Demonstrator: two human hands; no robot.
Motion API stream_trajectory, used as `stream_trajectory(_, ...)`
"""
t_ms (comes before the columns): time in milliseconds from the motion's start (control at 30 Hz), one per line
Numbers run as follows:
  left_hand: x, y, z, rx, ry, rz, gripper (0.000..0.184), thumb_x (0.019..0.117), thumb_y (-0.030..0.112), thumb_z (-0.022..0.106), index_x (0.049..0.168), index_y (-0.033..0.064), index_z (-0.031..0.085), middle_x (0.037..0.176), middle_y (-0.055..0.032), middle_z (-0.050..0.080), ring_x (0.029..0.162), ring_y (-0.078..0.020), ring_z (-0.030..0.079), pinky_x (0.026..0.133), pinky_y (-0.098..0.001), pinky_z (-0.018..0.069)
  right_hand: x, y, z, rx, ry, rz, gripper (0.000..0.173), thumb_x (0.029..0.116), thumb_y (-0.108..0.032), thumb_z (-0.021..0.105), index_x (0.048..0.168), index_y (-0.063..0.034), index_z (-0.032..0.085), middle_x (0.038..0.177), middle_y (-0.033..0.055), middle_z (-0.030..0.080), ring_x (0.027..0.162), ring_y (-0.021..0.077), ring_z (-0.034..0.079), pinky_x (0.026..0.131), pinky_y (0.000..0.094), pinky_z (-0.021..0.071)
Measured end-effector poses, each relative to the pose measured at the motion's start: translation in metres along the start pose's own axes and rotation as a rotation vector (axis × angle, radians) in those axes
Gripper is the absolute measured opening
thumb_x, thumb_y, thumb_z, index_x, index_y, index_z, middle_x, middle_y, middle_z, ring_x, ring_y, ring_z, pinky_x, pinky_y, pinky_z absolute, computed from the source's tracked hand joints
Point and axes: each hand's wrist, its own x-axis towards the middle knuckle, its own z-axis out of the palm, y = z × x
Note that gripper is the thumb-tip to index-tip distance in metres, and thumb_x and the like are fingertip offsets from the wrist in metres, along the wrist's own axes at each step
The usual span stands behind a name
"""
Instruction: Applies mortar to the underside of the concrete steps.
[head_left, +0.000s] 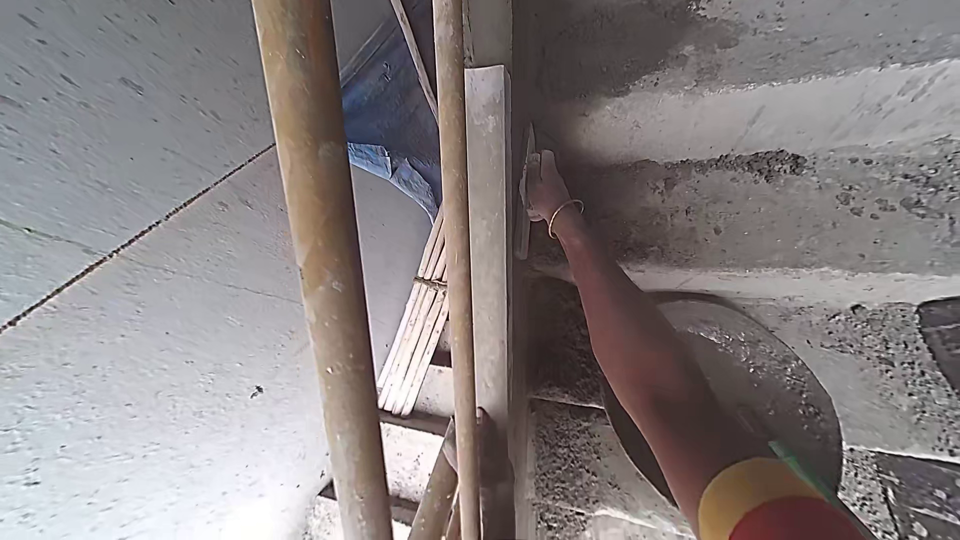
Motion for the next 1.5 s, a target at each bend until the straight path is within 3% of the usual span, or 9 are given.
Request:
stream_trajectory(133,-0.011,0.041,0.029,-0.036,0.124,0.02,0.019,0.1031,0.022,0.058,0.095,0.0053,0.061,0.079,-0.0049,0.062,0.072,-0.0134,0.063,0.067,-0.0335,0.0565,-0.029,0.029,0.014,0.044,-0.101,0.167,0.046,0.1126,-0.048,0.018,0.149,-0.0217,0.03,0.11,0.0212,0.066,0.082,0.0351,0.072,0.068,0.0535,0.0587)
stream_trajectory(467,-0.025,0.074,0.038,-0.057,0.08,0.236,0.014,0.1041,0.016,0.056,0.099,0.0046,0.064,0.085,-0.0038,0.068,0.077,-0.0127,0.068,0.074,-0.0327,0.0599,-0.139,0.082,0.048,0.017,-0.146,0.037,0.05,0.1131,-0.042,0.026,0.159,-0.0218,0.024,0.113,0.0182,0.07,0.085,0.0319,0.074,0.074,0.0522,0.0612)
stream_trajectory(567,-0.031,0.078,0.041,0.275,0.138,0.569,0.012,0.0992,-0.002,0.058,0.106,-0.0078,0.066,0.099,-0.0073,0.065,0.095,-0.0075,0.064,0.087,-0.0214,0.0551,-0.173,0.111,0.067,-0.04,-0.084,-0.06,0.052,0.1123,-0.037,0.031,0.162,-0.0243,0.023,0.124,0.0136,0.07,0.102,0.0338,0.072,0.086,0.0576,0.058)
stream_trajectory(667,-0.029,0.077,0.036,0.67,0.191,0.797,0.014,0.096,0.001,0.063,0.105,-0.0078,0.07,0.103,-0.015,0.063,0.101,-0.0107,0.063,0.092,-0.018,0.0513,-0.196,0.143,0.086,-0.057,-0.067,-0.074,0.052,0.1117,-0.036,0.032,0.162,-0.0244,0.026,0.123,0.0114,0.07,0.097,0.0322,0.073,0.08,0.0567,0.0592)
stream_trajectory(833,-0.03,0.073,0.038,0.767,0.269,0.746,0.015,0.0971,0.002,0.062,0.106,-0.0055,0.072,0.103,-0.0184,0.063,0.101,-0.0187,0.063,0.091,-0.024,0.0508,-0.221,0.202,0.117,-0.027,-0.139,0.021,0.051,0.1122,-0.035,0.032,0.16,-0.02,0.027,0.122,0.0146,0.07,0.104,0.033,0.072,0.088,0.0562,0.0576)
stream_trajectory(1133,-0.02,0.065,0.028,0.827,0.241,0.829,0.025,0.1059,0.009,0.051,0.119,0.0017,0.072,0.106,-0.0104,0.063,0.102,-0.0161,0.06,0.088,-0.0246,0.0494,-0.337,0.26,0.162,-0.039,-0.116,0.005,0.052,0.1089,-0.031,0.037,0.159,-0.0177,0.034,0.113,0.0103,0.072,0.082,0.0289,0.074,0.067,0.0529,0.0604)
stream_trajectory(1267,-0.014,0.062,0.027,0.797,0.25,0.893,0.025,0.1042,0.006,0.053,0.119,0.0011,0.073,0.105,-0.0108,0.064,0.098,-0.016,0.06,0.082,-0.023,0.0491,-0.395,0.297,0.181,-0.03,-0.167,0.025,0.055,0.1084,-0.033,0.036,0.162,-0.0228,0.032,0.142,0.0072,0.062,0.099,0.0272,0.073,0.076,0.0528,0.0618)
stream_trajectory(1367,-0.01,0.062,0.027,0.864,0.253,0.919,0.027,0.1046,0.008,0.052,0.121,0.0036,0.073,0.107,-0.0095,0.065,0.097,-0.0148,0.06,0.077,-0.0225,0.049,-0.43,0.337,0.207,0.043,-0.2,0.121,0.056,0.1086,-0.032,0.034,0.164,-0.0235,0.027,0.131,0.0079,0.067,0.094,0.0293,0.073,0.071,0.0577,0.0604)
stream_trajectory(1500,-0.01,0.065,0.03,0.823,0.248,0.957,0.026,0.1038,0.005,0.052,0.118,-0.0004,0.073,0.106,-0.0098,0.066,0.101,-0.0176,0.06,0.084,-0.0267,0.0468,-0.467,0.392,0.241,0.035,-0.26,0.232,0.054,0.1093,-0.033,0.039,0.162,-0.0254,0.03,0.131,0.0091,0.068,0.103,0.0308,0.073,0.085,0.0588,0.059)
